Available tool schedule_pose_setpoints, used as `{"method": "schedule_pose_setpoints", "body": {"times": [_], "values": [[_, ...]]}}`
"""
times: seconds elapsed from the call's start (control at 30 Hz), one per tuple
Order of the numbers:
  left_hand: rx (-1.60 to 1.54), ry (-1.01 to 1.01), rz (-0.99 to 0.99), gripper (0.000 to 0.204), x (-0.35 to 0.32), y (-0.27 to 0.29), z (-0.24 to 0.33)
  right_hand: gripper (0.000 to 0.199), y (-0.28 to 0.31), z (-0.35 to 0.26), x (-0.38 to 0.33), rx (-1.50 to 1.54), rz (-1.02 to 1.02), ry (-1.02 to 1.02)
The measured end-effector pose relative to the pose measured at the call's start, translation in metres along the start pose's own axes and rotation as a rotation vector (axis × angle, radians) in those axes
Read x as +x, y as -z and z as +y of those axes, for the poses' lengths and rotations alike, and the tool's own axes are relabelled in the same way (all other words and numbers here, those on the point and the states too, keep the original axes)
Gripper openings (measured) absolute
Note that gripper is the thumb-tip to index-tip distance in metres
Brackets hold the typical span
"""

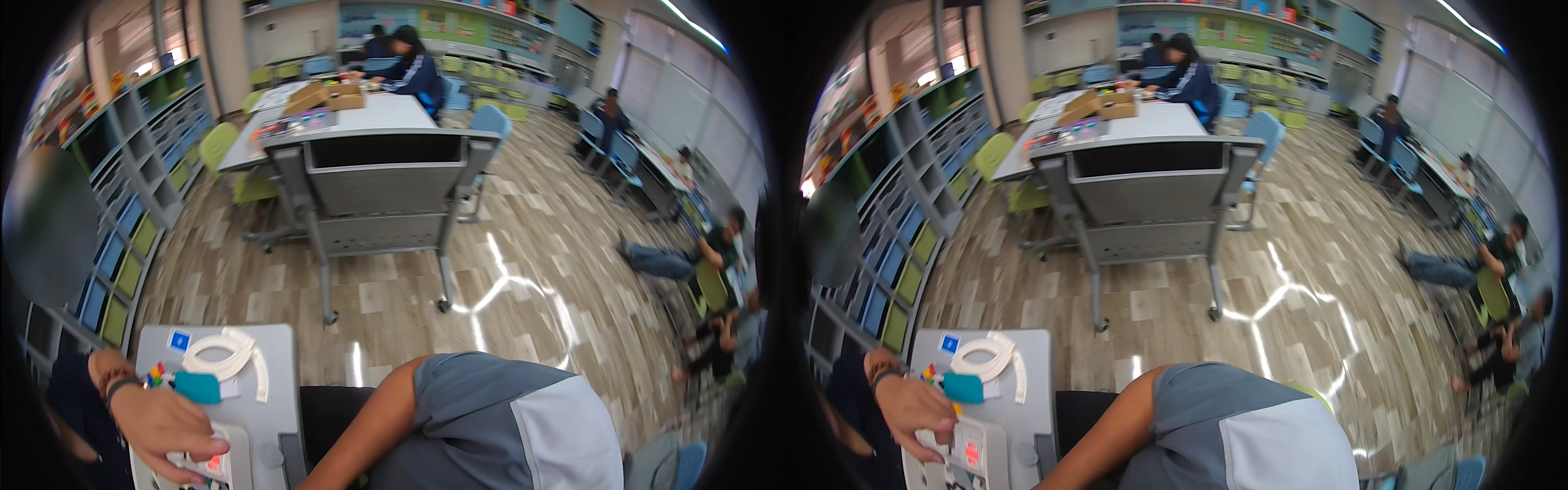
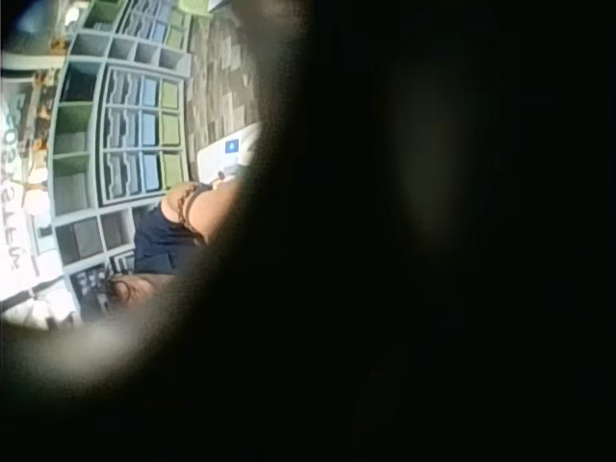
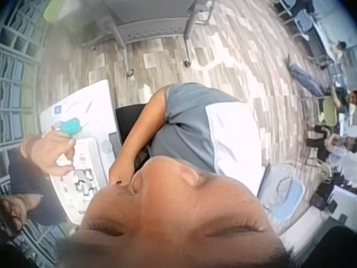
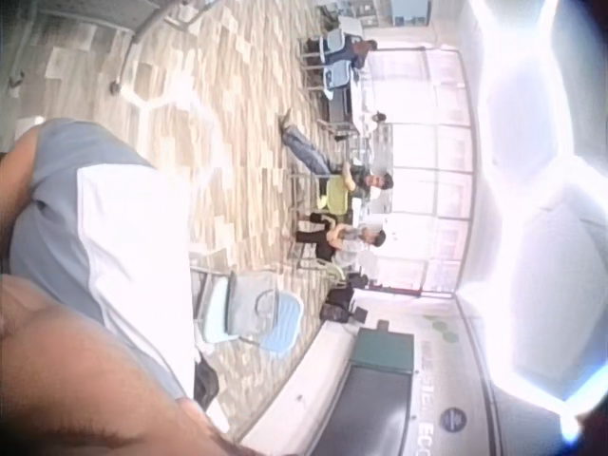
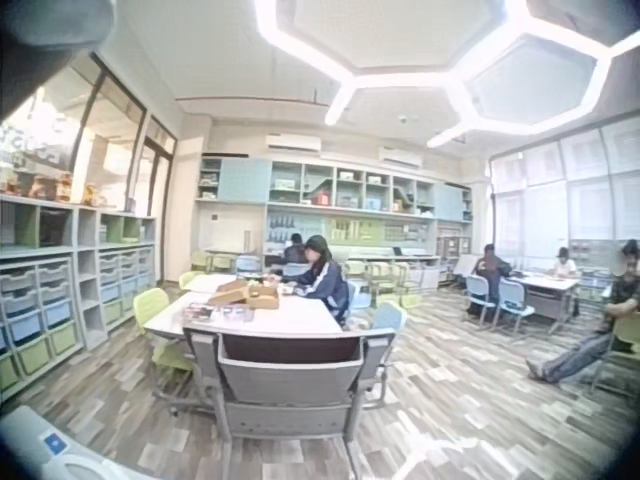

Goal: The person assembles a small Lego model using pieces from a compartmentalized tray. They select various bricks and connectors, attach them to a baseplate, and build up a small structure while referencing an instruction booklet.

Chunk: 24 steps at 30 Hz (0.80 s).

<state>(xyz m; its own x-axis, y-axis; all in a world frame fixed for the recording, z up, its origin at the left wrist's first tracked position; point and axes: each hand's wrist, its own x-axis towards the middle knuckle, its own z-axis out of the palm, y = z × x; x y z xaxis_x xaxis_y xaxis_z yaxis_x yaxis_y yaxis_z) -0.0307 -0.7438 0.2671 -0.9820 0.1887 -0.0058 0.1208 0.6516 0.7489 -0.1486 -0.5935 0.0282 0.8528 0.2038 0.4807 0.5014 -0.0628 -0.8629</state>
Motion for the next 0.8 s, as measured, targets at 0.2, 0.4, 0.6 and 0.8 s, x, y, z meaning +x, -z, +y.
{"method": "schedule_pose_setpoints", "body": {"times": [0.2, 0.4, 0.6, 0.8], "values": [[0.045, -0.037, -0.231, 0.032, 0.006, 0.019, -0.033, 0.030, 0.028, -0.008, -0.052, -0.281, 0.150, -0.217], [0.114, 0.078, -0.168, 0.030, 0.034, 0.024, -0.039, 0.031, 0.028, 0.023, -0.061, -0.390, 0.119, -0.072], [0.175, 0.239, 0.027, 0.029, 0.065, 0.011, -0.053, 0.031, 0.028, -0.003, -0.077, -0.412, 0.176, -0.144], [0.179, 0.432, 0.310, 0.028, 0.083, -0.021, -0.064, 0.030, 0.023, -0.019, -0.087, -0.424, 0.190, -0.180]]}}
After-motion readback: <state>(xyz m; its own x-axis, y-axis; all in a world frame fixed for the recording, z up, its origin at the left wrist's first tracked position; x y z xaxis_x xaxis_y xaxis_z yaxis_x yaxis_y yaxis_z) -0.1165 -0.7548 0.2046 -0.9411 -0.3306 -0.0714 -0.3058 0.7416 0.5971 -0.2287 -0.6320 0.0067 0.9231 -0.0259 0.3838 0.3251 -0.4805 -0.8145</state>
